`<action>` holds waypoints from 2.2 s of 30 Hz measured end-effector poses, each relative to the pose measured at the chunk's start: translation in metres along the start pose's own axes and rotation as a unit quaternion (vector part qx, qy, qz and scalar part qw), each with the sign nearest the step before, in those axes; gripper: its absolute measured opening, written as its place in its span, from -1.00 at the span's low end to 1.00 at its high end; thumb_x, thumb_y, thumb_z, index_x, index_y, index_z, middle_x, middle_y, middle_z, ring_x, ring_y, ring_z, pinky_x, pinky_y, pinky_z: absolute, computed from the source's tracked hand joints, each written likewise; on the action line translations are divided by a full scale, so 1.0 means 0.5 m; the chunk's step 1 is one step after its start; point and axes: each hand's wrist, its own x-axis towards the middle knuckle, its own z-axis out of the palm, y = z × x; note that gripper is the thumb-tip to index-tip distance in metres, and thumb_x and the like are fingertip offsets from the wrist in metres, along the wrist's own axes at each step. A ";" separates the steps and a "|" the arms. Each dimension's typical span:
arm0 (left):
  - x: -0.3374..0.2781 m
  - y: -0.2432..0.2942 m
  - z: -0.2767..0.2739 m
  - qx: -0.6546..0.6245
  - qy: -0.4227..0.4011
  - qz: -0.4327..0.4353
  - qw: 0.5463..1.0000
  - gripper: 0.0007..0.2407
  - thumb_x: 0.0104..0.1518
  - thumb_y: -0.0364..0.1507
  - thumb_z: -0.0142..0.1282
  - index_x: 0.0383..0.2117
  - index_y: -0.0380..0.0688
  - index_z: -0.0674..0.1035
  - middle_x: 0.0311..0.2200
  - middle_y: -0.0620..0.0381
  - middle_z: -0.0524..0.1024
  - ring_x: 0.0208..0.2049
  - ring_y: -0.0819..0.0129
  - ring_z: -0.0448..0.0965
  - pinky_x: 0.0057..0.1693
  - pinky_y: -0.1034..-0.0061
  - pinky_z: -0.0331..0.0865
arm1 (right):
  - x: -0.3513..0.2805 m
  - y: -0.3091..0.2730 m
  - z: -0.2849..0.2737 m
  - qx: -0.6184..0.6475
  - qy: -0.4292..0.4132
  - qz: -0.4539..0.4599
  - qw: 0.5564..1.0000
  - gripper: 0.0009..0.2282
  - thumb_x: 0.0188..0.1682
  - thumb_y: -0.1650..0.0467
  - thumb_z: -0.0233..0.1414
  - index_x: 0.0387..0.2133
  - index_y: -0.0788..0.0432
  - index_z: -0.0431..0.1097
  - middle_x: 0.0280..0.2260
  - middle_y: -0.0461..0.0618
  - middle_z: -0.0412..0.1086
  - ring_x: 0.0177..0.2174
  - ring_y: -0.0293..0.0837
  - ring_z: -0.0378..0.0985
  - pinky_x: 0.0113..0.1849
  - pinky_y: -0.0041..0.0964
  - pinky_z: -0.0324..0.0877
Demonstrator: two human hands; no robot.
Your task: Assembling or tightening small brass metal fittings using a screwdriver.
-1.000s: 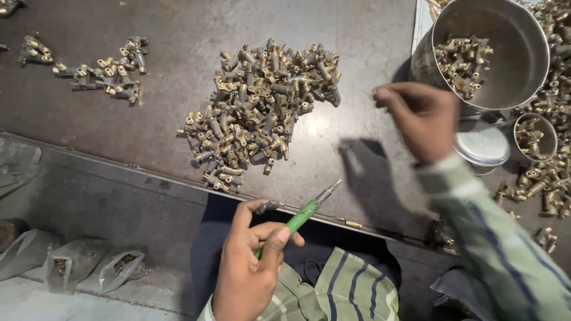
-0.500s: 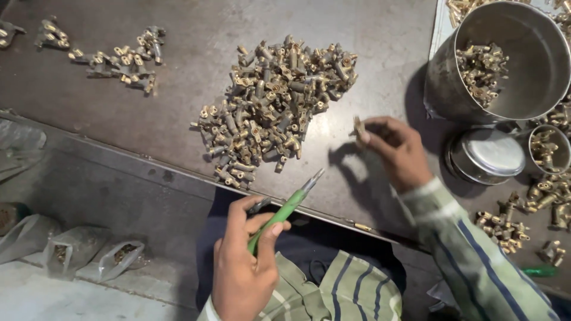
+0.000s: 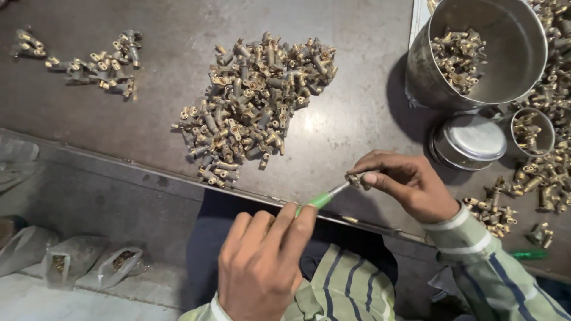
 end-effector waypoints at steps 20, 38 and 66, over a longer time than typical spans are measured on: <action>-0.113 -0.015 0.010 -0.209 -0.090 -0.316 0.921 -0.64 0.03 -0.55 0.18 0.01 -0.22 0.49 -0.45 -0.11 0.68 -0.43 -0.05 0.71 -0.26 0.21 0.50 | 0.016 -0.047 0.089 -0.048 -0.120 0.110 0.985 -0.64 0.22 0.28 -0.15 -0.18 0.32 0.54 -0.55 -0.08 0.39 -0.54 -0.30 0.34 -0.47 -0.37 0.31; -0.167 -0.046 0.102 -0.394 -0.062 -0.428 0.811 -0.63 0.23 -0.52 0.06 0.18 -0.16 0.33 -0.51 -0.11 0.64 -0.50 -0.05 0.53 -0.34 0.32 0.39 | 0.016 -0.039 0.150 0.090 0.062 0.086 0.990 -0.74 0.01 0.44 0.11 -0.07 0.34 0.52 -0.15 0.13 0.61 -0.15 -0.09 0.67 -0.08 -0.21 0.57; -0.151 -0.087 0.059 -0.176 -0.039 -0.332 0.926 -0.68 0.14 -0.46 0.17 0.03 -0.18 0.45 -0.43 -0.07 0.69 -0.49 0.07 0.74 -0.35 0.25 0.53 | 0.050 -0.051 0.163 0.126 0.076 0.155 0.977 -0.71 0.03 0.44 0.08 -0.02 0.38 0.46 -0.11 0.19 0.58 -0.11 -0.04 0.67 -0.07 -0.22 0.60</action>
